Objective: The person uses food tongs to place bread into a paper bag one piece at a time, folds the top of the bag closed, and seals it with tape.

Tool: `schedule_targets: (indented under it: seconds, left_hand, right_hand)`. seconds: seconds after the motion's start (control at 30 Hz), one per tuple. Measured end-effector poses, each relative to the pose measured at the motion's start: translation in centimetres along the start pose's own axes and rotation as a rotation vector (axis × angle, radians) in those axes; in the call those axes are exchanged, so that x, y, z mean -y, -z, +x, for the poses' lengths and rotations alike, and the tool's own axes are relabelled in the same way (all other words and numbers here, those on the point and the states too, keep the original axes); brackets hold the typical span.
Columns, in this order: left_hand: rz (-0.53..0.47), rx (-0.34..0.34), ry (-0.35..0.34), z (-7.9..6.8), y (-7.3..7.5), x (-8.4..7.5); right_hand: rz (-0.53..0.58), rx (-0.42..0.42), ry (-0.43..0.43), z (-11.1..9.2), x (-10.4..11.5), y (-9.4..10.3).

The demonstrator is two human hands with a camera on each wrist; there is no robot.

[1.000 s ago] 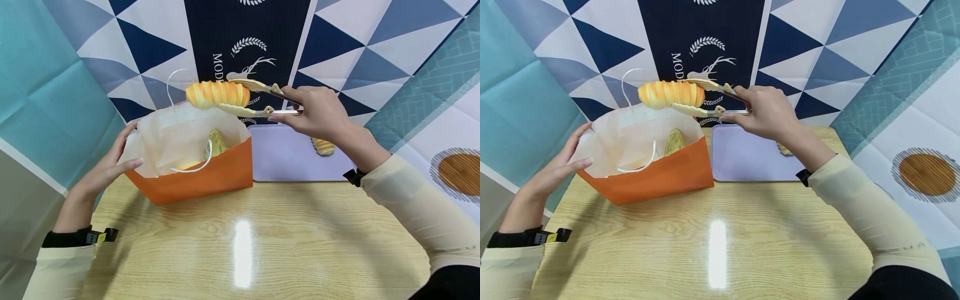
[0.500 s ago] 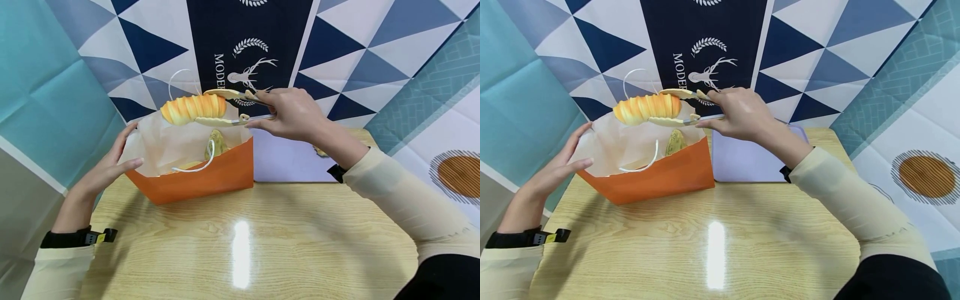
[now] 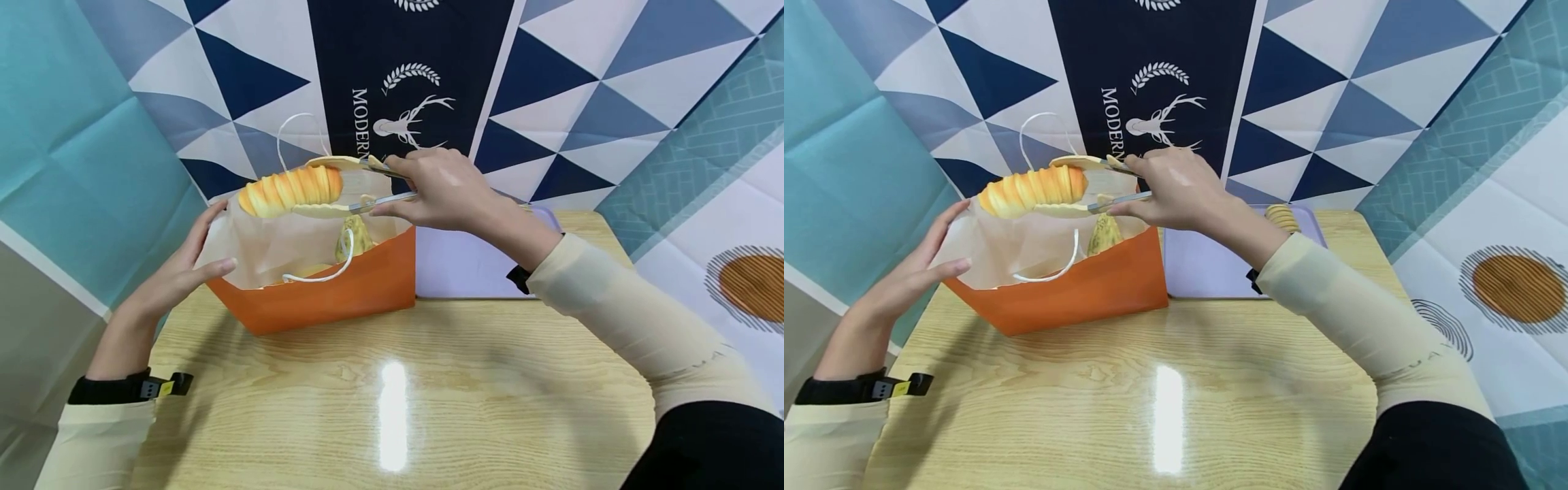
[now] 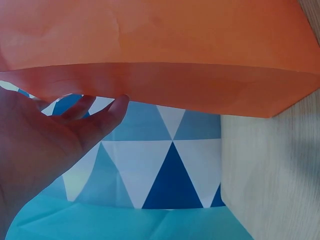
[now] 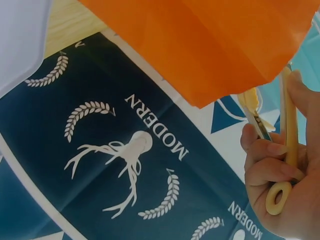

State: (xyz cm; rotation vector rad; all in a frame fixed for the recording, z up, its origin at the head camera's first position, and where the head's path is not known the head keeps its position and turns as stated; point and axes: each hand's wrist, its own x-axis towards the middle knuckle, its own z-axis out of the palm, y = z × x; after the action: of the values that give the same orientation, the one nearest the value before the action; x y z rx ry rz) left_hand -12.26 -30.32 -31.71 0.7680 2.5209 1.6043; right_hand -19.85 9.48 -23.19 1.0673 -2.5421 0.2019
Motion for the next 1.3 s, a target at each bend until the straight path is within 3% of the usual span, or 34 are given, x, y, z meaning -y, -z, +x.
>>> schedule_targets:
  seconds: [0.27, 0.57, 1.0, 1.3]
  left_hand:
    - [0.008, -0.003, 0.031, 0.0, -0.1, -0.2]
    - [0.008, 0.005, 0.034, 0.1, -0.3, -0.5]
    - [0.030, 0.004, 0.026, -0.2, -0.3, -0.3]
    - [0.031, 0.002, 0.015, -0.2, -0.5, -0.3]
  right_hand:
    - [0.007, -0.008, -0.015, 0.1, 0.3, -0.2]
    - [0.044, -0.015, -0.091, -1.4, -1.0, 0.8]
    - [0.031, 0.018, -0.279, -6.2, -4.9, 3.8]
    - [-0.022, 0.014, -0.329, -10.9, -8.1, 4.2]
